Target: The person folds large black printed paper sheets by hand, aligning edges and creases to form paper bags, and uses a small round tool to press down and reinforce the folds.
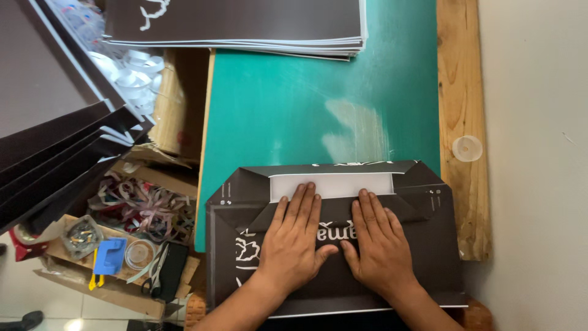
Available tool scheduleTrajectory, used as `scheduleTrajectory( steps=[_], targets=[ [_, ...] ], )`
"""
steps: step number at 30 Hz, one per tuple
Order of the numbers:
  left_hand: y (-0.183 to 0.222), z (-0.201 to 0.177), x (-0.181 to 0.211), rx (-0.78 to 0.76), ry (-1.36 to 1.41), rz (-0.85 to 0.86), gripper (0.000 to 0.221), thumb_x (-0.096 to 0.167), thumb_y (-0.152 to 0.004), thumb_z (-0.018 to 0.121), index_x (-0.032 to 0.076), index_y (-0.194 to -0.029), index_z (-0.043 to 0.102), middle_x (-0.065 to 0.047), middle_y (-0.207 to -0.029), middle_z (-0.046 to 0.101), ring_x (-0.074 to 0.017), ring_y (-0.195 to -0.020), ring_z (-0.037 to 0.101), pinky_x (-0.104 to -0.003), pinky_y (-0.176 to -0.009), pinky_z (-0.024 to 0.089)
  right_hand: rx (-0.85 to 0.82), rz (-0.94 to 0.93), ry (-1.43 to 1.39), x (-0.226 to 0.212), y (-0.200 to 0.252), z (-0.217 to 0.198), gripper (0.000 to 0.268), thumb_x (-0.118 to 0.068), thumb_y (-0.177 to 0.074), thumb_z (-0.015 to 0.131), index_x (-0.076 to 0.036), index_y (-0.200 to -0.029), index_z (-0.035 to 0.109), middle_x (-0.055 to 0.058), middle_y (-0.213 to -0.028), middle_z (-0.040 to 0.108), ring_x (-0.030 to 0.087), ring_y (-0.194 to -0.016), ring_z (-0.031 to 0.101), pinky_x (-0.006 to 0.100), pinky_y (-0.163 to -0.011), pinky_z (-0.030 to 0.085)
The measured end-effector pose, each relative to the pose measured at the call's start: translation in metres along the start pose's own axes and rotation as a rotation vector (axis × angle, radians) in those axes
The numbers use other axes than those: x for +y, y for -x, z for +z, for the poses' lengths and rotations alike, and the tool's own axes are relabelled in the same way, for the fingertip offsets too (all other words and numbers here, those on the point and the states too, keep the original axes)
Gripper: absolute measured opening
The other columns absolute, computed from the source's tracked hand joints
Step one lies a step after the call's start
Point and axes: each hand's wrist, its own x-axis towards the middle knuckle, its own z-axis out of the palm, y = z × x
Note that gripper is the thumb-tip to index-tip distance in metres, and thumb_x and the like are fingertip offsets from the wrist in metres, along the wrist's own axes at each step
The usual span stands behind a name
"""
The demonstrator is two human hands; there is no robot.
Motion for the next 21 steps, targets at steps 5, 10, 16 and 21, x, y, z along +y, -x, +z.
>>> scheduleTrajectory(
  steps=[5, 10, 16, 21],
  targets=[
    [-0.002, 0.001, -0.003, -0.028, -0.004, -0.012, 0.092, 0.056, -0.091, 0.058, -0.01, -0.152, 0.034, -0.025, -0.165, 0.027, -0.0361, -0.155, 0.022, -0.052, -0.124, 0.017, -0.041, 0.016, 0.007, 0.004, 0.0, 0.006, 0.072, -0.039, -0.091, 0.053, 0.009, -0.145, 0.046, 0.025, -0.158, 0.039, 0.035, -0.15, 0.032, 0.05, -0.12, 0.023],
    [-0.004, 0.0, -0.005, -0.065, -0.008, -0.009, 0.092, 0.055, -0.092, 0.058, -0.011, -0.152, 0.034, -0.026, -0.165, 0.026, -0.0353, -0.155, 0.021, -0.051, -0.124, 0.016, -0.04, 0.042, -0.002, 0.003, 0.002, 0.008, 0.071, -0.04, -0.092, 0.052, 0.008, -0.144, 0.047, 0.024, -0.159, 0.04, 0.033, -0.151, 0.031, 0.05, -0.123, 0.018],
    [-0.004, 0.0, -0.005, -0.068, 0.003, -0.018, 0.092, 0.054, -0.091, 0.059, -0.01, -0.152, 0.035, -0.025, -0.165, 0.026, -0.0339, -0.155, 0.022, -0.05, -0.125, 0.016, -0.022, 0.038, 0.031, 0.005, 0.004, 0.013, 0.068, -0.042, -0.093, 0.051, 0.007, -0.141, 0.051, 0.022, -0.155, 0.044, 0.031, -0.15, 0.033, 0.054, -0.122, 0.018],
    [-0.005, 0.0, -0.006, -0.067, -0.003, -0.016, 0.091, 0.054, -0.092, 0.058, -0.01, -0.152, 0.035, -0.024, -0.166, 0.027, -0.034, -0.156, 0.022, -0.049, -0.125, 0.017, -0.024, 0.038, -0.017, 0.007, 0.005, 0.015, 0.07, -0.042, -0.094, 0.051, 0.008, -0.142, 0.051, 0.025, -0.156, 0.044, 0.034, -0.15, 0.034, 0.052, -0.122, 0.023]
  ],
)
